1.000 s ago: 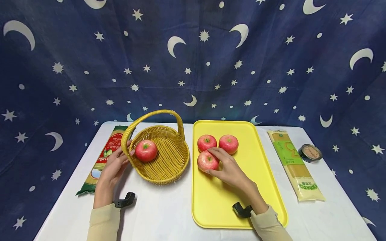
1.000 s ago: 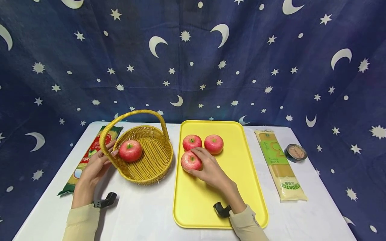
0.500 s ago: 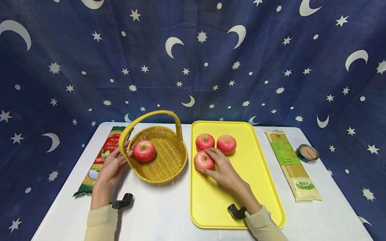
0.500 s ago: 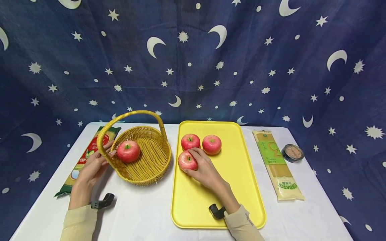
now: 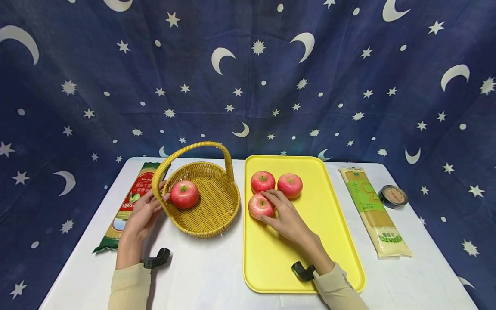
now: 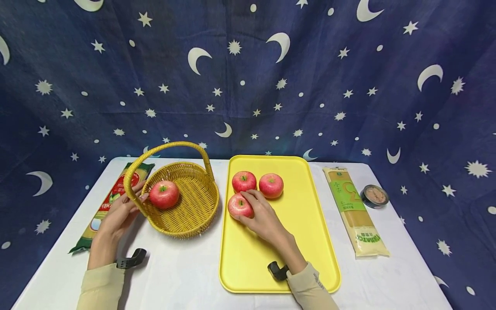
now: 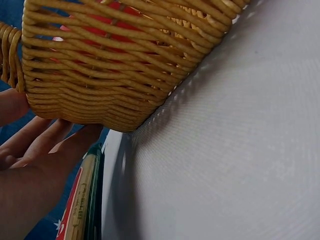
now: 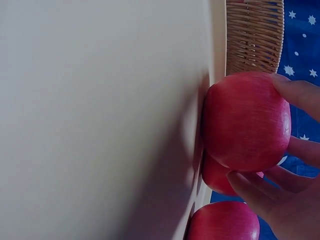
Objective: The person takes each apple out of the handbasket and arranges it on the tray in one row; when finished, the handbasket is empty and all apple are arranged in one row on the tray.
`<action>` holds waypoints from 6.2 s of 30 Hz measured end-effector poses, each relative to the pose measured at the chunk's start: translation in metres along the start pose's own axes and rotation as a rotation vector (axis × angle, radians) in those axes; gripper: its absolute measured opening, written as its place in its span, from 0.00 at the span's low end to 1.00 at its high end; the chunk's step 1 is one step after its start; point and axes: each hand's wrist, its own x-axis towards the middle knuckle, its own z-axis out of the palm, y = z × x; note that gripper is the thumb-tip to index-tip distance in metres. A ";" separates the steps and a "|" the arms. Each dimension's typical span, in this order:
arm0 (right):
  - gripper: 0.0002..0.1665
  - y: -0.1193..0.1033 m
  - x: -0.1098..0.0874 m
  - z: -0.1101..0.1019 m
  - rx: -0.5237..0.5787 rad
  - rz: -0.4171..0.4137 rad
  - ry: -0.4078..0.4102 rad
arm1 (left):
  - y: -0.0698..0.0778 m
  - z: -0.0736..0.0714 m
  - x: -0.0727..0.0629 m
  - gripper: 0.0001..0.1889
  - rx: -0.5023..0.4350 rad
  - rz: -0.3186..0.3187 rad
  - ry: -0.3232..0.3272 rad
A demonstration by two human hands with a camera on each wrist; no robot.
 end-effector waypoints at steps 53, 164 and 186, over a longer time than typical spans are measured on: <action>0.30 -0.063 0.072 -0.006 0.250 -0.109 -0.263 | -0.001 0.002 0.000 0.37 -0.024 0.005 0.021; 0.45 -0.110 0.123 0.076 -0.025 -0.303 -0.770 | -0.003 0.006 -0.003 0.35 -0.022 -0.005 0.042; 0.47 -0.108 0.089 0.030 0.134 -0.270 -0.507 | 0.003 0.000 -0.003 0.35 -0.009 -0.015 0.036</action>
